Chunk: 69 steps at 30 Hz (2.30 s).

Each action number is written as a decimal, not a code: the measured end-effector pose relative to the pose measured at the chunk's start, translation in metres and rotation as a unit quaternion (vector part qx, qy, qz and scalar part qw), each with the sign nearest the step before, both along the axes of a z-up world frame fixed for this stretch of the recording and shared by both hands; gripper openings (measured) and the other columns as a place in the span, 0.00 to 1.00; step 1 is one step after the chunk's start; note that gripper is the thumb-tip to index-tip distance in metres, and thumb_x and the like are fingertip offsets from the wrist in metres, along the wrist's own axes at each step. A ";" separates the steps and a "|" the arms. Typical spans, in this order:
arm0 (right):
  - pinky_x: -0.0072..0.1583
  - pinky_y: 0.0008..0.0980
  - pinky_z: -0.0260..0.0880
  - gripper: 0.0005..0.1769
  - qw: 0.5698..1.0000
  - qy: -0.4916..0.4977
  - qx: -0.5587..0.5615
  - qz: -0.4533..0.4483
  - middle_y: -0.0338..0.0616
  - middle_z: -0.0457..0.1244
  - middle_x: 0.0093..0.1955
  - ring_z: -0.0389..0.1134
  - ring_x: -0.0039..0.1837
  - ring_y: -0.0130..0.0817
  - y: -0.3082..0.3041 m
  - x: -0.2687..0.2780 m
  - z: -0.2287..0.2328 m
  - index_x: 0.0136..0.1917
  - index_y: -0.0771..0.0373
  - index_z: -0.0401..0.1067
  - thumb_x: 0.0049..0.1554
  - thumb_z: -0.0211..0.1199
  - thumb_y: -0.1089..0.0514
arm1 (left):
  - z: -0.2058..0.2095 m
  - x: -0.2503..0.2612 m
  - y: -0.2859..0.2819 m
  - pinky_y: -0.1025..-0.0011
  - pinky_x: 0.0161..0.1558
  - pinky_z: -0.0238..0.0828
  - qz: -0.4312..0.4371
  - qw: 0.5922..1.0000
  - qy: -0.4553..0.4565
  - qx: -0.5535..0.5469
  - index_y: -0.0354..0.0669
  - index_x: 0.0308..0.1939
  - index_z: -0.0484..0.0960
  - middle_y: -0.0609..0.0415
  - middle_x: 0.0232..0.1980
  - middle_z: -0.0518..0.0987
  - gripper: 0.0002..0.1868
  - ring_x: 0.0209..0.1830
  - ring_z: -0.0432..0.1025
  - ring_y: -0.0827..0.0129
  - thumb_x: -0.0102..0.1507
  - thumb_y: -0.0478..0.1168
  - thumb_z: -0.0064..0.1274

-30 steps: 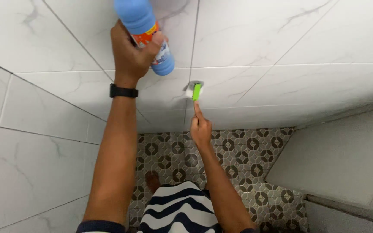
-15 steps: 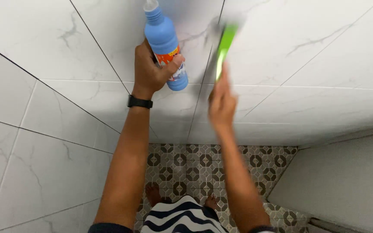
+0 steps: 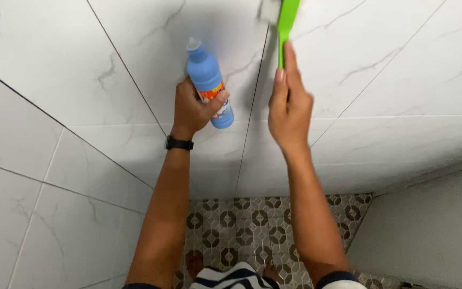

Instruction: The person is scrubbing wall tiles with a brush and cleaning solution.

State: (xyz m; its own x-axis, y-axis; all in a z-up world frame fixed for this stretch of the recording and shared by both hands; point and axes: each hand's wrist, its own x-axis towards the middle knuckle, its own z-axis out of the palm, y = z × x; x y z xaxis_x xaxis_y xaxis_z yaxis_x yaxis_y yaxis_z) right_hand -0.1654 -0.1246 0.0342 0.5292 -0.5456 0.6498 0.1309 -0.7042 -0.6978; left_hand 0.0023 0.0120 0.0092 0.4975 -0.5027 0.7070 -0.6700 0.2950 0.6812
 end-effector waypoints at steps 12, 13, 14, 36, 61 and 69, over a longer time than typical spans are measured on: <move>0.24 0.24 0.60 0.27 0.966 0.136 0.216 -0.027 0.32 0.59 0.26 0.55 0.24 0.20 0.057 -0.030 -0.285 0.79 0.58 0.56 0.69 0.45 0.53 | -0.011 0.006 0.003 0.66 0.48 0.82 -0.018 1.000 -0.019 -0.002 0.37 0.49 0.79 0.50 0.43 0.84 0.17 0.42 0.82 0.65 0.63 0.43 0.65; 0.24 0.24 0.59 0.27 0.967 0.136 0.214 -0.035 0.32 0.59 0.26 0.56 0.24 0.21 0.052 -0.025 -0.282 0.79 0.58 0.57 0.69 0.45 0.53 | -0.008 0.007 0.003 0.66 0.48 0.82 -0.026 1.000 -0.015 0.000 0.37 0.49 0.79 0.50 0.43 0.84 0.17 0.42 0.82 0.65 0.63 0.43 0.65; 0.24 0.24 0.59 0.27 0.966 0.134 0.217 -0.036 0.32 0.59 0.26 0.56 0.24 0.21 0.041 -0.018 -0.248 0.79 0.58 0.57 0.69 0.45 0.53 | -0.006 0.005 0.002 0.66 0.48 0.82 -0.028 0.999 -0.016 0.002 0.37 0.49 0.79 0.50 0.43 0.84 0.17 0.42 0.82 0.65 0.63 0.43 0.65; 0.23 0.25 0.58 0.25 0.984 0.147 0.071 -0.071 0.32 0.59 0.25 0.55 0.23 0.21 -0.009 -0.031 -0.220 0.78 0.59 0.59 0.71 0.42 0.51 | -0.001 0.007 0.008 0.62 0.50 0.84 -0.106 0.989 0.096 0.036 0.33 0.54 0.75 0.49 0.45 0.82 0.22 0.45 0.83 0.62 0.64 0.44 0.63; 0.31 0.24 0.67 0.29 0.989 -0.027 0.129 0.062 0.35 0.62 0.35 0.60 0.31 0.21 -0.017 -0.040 -0.061 0.84 0.57 0.45 0.73 0.44 0.57 | 0.004 0.007 0.010 0.66 0.48 0.81 -0.033 0.999 -0.012 0.039 0.35 0.50 0.80 0.49 0.44 0.84 0.19 0.42 0.82 0.64 0.63 0.43 0.65; 0.29 0.23 0.60 0.27 0.982 0.044 0.180 0.022 0.32 0.58 0.31 0.55 0.29 0.20 -0.035 -0.052 -0.187 0.82 0.60 0.50 0.72 0.42 0.56 | -0.002 0.011 0.008 0.68 0.44 0.82 -0.031 0.997 0.005 0.065 0.37 0.47 0.80 0.50 0.41 0.85 0.18 0.38 0.82 0.68 0.62 0.44 0.67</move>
